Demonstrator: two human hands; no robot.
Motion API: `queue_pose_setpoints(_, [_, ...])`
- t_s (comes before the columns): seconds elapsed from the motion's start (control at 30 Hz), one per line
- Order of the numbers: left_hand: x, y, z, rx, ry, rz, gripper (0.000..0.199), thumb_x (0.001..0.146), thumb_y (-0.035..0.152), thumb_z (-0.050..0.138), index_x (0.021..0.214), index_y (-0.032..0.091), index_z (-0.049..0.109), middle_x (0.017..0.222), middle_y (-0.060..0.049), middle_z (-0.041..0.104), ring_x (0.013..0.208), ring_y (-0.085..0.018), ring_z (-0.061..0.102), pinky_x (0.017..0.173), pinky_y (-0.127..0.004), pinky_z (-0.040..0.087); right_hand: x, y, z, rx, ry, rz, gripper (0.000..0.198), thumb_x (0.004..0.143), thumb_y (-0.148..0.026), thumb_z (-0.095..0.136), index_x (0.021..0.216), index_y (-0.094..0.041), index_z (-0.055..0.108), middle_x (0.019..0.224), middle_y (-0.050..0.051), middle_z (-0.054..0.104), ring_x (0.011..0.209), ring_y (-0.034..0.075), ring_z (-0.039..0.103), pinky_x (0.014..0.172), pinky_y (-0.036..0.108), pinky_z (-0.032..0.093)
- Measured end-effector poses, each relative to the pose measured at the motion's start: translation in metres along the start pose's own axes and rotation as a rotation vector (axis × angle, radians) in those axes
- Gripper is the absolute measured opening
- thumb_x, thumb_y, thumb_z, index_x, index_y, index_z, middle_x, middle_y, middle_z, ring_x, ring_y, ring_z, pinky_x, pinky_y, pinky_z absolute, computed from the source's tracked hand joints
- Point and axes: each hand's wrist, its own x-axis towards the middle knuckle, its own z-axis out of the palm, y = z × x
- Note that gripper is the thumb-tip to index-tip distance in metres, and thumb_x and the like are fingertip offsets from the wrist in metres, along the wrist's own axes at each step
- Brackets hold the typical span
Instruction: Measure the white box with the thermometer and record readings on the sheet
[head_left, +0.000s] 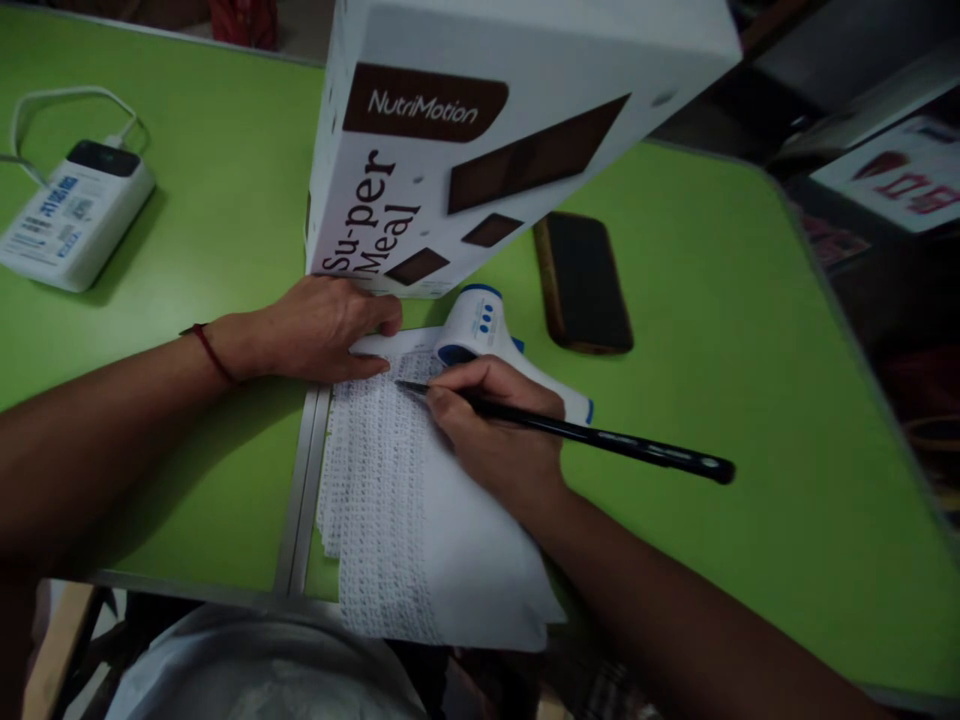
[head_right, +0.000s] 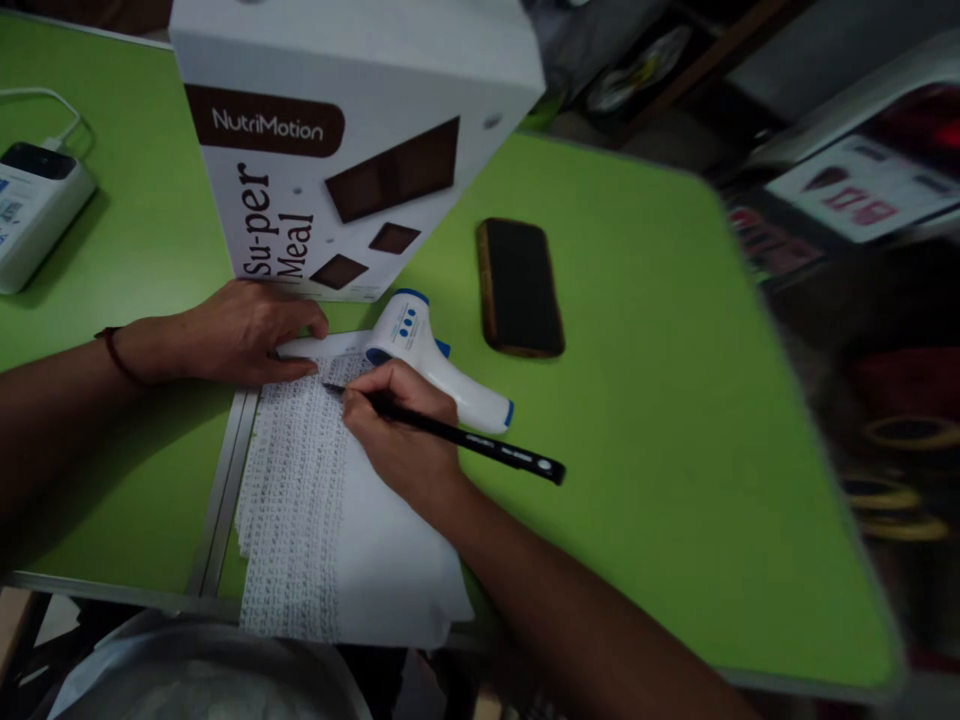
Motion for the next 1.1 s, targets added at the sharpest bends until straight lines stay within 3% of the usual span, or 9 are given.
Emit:
queue_pose_setpoints(0.73, [-0.0004,-0.0012,0.0009,0.001,0.012,0.013,0.028,0.084,0.033,0.066,0.108,0.018,0.067,0.083,-0.004,0.073,0.065,-0.016,0.06,0.059,-0.026,0.034,-0.0013,-0.0015,0.0012,0.014,-0.008,-0.005,0.011,0.068,-0.021,0.06,0.059,-0.024,0.057,0.052,-0.004,0.055,0.046,0.011,0.047,0.047,0.028,0.044])
queue_pose_setpoints(1.1, [0.0,-0.0004,0.0015,0.012,0.02,0.004,0.028,0.086,0.035,0.064,0.107,0.018,0.068,0.079,-0.003,0.072,0.064,-0.015,0.06,0.059,-0.026,0.035,-0.0036,-0.0006,0.0047,-0.017,-0.025,-0.05,0.008,0.069,-0.025,0.062,0.061,-0.024,0.064,0.053,-0.004,0.061,0.046,0.01,0.05,0.045,0.025,0.042])
